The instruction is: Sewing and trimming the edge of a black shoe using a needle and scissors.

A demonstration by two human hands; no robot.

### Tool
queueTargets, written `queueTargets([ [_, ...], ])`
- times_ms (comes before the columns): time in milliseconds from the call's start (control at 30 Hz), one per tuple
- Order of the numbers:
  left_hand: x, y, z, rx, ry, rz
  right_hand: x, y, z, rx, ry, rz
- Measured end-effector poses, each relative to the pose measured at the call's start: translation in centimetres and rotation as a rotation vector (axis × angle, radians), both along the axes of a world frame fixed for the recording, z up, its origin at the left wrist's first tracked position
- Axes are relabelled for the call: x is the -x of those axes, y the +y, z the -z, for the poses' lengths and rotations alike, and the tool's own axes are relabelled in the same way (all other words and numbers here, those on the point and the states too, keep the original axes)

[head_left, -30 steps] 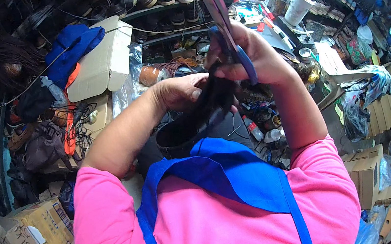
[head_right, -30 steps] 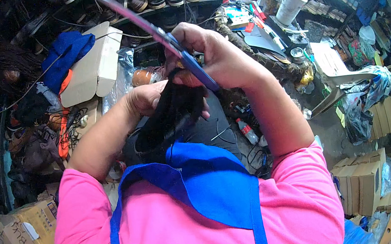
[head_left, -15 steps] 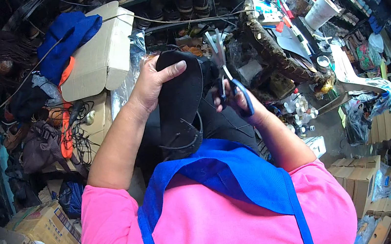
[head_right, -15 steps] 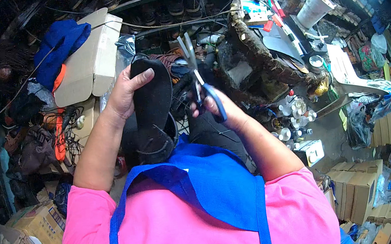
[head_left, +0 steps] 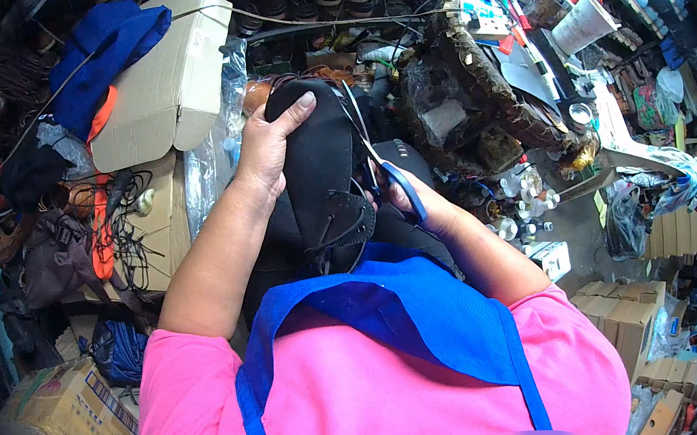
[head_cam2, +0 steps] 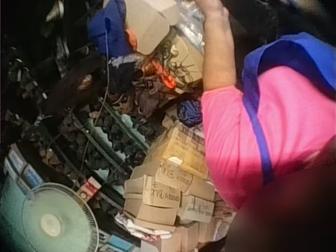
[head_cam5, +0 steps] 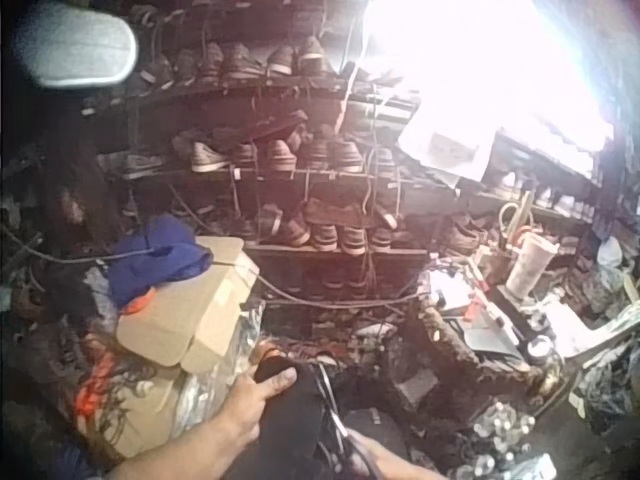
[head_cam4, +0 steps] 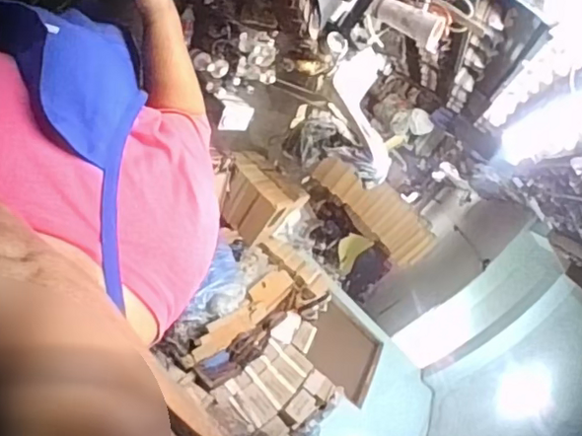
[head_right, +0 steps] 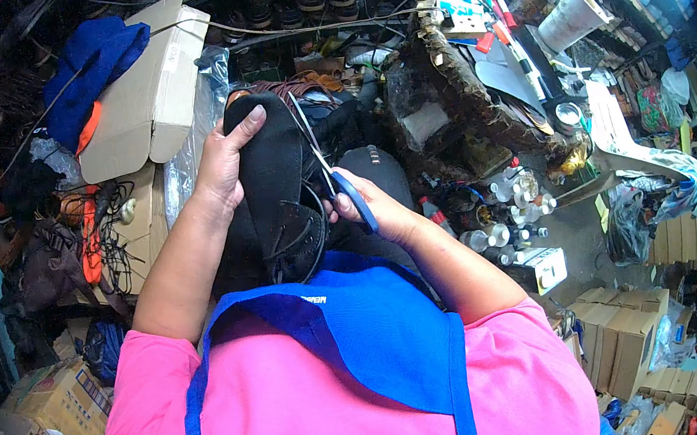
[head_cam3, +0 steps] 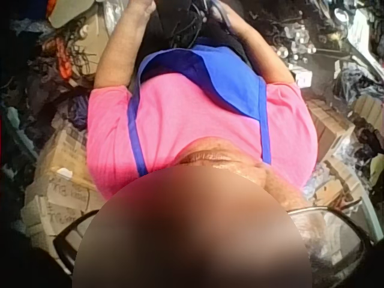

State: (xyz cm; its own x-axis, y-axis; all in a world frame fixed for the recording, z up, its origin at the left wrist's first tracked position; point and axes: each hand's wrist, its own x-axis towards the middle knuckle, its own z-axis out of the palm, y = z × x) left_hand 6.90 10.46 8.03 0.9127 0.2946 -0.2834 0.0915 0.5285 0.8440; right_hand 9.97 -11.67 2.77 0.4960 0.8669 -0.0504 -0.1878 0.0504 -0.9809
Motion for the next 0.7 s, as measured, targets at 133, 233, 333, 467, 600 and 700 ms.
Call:
queueTargets([
  [133, 0.0, -0.2, 0.4, 0.002, -0.011, -0.052, -0.1, -0.1, -0.2, 0.047, -0.045, 0.029],
  [233, -0.1, -0.5, 0.8, 0.003, -0.029, -0.059, -0.1, 0.0, -0.3, 0.093, -0.075, 0.044],
  [333, -0.3, -0.6, 1.1, -0.013, -0.022, -0.080, -0.2, 0.0, -0.5, 0.106, -0.084, 0.044],
  [467, -0.4, -0.9, 1.1, -0.052, -0.014, -0.097, -0.1, -0.1, -0.7, 0.120, -0.068, 0.054],
  [600, -0.4, -1.1, 1.5, -0.063, -0.047, -0.104, 0.1, 0.1, -0.8, 0.120, -0.105, 0.088],
  [700, -0.5, -1.3, 1.5, -0.086, -0.060, -0.127, 0.3, 0.3, -0.6, 0.121, -0.133, 0.134],
])
